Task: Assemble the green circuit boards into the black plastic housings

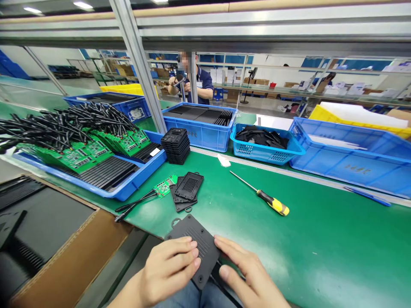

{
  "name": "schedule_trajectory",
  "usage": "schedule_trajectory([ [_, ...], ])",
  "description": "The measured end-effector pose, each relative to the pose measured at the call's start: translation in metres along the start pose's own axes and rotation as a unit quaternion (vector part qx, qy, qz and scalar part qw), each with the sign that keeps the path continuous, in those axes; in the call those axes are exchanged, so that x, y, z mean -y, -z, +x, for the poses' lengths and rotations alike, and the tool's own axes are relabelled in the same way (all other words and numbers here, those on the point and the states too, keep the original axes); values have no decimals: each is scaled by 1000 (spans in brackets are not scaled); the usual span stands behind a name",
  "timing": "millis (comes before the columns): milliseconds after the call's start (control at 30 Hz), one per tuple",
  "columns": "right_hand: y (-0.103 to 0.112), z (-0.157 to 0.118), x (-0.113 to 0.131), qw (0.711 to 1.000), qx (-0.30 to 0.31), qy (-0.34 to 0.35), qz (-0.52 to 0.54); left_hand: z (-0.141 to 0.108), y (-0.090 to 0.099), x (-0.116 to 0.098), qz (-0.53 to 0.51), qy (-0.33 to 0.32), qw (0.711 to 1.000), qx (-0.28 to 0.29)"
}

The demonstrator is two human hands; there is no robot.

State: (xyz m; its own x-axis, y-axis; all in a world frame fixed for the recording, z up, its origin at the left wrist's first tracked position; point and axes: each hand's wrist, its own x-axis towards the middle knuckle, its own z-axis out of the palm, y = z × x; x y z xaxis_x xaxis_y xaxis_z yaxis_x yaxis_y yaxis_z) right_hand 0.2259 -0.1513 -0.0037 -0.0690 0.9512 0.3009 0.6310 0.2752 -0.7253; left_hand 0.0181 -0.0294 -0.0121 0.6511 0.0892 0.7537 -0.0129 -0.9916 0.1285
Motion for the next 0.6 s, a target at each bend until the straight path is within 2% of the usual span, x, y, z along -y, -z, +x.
schedule_trajectory([
  [67,-7,-6,-4,995,24,28,-96,-1,-11,-7,33,-44,998,44],
  [167,-29,-8,-10,970,-8,40,-240,-9,-30,-14,17,-77,992,95],
  [233,-37,-7,-14,942,-58,50,-325,-13,-35,-14,-24,-25,995,90],
  [300,-36,-6,-17,910,-83,88,-396,-13,-32,-10,-118,109,986,54],
  [333,-33,-7,-19,893,-87,115,-426,-13,-29,-8,-193,194,961,31],
  [367,-28,-8,-20,877,-81,142,-452,-11,-26,-6,-286,276,917,16],
  [433,-20,-12,-25,847,-59,190,-494,-6,-21,-5,-475,404,782,20],
  [467,-17,-15,-27,833,-51,212,-509,-3,-20,-5,-544,442,712,33],
  [500,-15,-17,-30,822,-45,230,-520,0,-20,-6,-590,465,658,45],
  [533,-14,-18,-33,813,-45,244,-526,2,-21,-7,-614,477,626,53],
  [600,-14,-21,-35,807,-53,257,-528,6,-26,-10,-622,490,610,37],
])
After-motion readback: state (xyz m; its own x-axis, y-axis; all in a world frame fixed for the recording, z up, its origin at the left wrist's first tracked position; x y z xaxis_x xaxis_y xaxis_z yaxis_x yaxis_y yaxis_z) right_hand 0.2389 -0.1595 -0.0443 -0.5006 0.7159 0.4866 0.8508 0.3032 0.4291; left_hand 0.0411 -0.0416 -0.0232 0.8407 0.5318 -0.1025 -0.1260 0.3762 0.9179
